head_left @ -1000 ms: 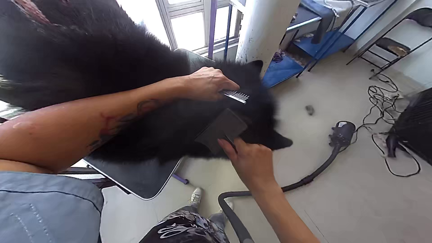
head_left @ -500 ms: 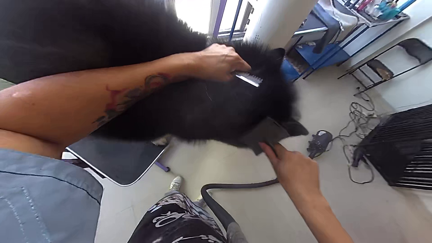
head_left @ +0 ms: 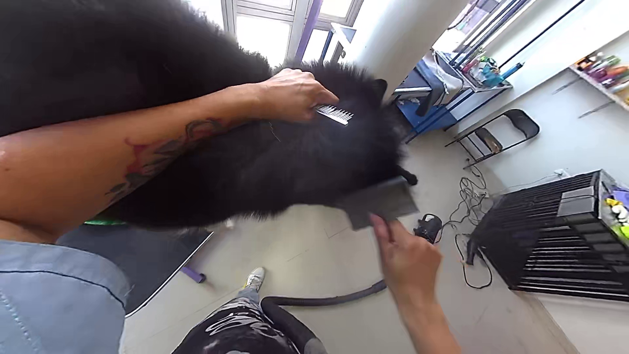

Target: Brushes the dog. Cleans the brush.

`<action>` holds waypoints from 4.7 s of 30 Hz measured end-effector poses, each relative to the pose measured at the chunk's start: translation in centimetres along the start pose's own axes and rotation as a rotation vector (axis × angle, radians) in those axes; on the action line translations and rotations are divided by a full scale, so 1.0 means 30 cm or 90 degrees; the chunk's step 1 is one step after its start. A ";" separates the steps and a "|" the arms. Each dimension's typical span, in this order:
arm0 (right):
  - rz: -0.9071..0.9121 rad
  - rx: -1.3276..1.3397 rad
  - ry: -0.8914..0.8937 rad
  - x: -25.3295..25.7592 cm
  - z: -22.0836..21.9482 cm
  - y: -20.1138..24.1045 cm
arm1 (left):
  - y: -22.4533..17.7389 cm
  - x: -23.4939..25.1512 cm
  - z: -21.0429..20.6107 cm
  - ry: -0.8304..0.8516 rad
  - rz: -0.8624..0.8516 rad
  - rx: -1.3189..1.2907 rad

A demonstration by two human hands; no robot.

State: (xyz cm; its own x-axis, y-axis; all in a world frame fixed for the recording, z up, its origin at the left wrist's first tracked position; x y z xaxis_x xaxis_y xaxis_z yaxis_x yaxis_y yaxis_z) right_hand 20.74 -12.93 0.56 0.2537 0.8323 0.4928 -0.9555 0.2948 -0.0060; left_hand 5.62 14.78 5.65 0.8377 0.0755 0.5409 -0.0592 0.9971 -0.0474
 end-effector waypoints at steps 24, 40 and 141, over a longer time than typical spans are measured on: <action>-0.102 0.688 -0.069 0.286 -0.360 0.280 | 0.202 0.176 0.072 0.110 0.171 -0.002; 0.058 0.494 0.543 0.036 -0.715 0.343 | 0.132 0.214 0.055 -0.044 0.072 0.125; -0.293 1.404 0.174 -0.127 -0.182 -0.345 | -0.938 0.165 -0.433 -0.022 0.456 -0.427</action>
State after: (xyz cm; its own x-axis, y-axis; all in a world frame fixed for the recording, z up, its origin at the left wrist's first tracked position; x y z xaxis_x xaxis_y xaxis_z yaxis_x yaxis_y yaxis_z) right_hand 30.48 -16.59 -5.99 0.2571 0.9626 0.0855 0.5742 -0.2233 0.7877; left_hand 18.49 -13.02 -1.25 0.7067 0.6717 0.2223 -0.2174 0.5052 -0.8352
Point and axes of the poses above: each hand's wrist, its own x-axis towards the middle knuckle, its own z-axis out of the back of the hand, y = z × x, the point moved 5 cm from there along x, towards the middle knuckle
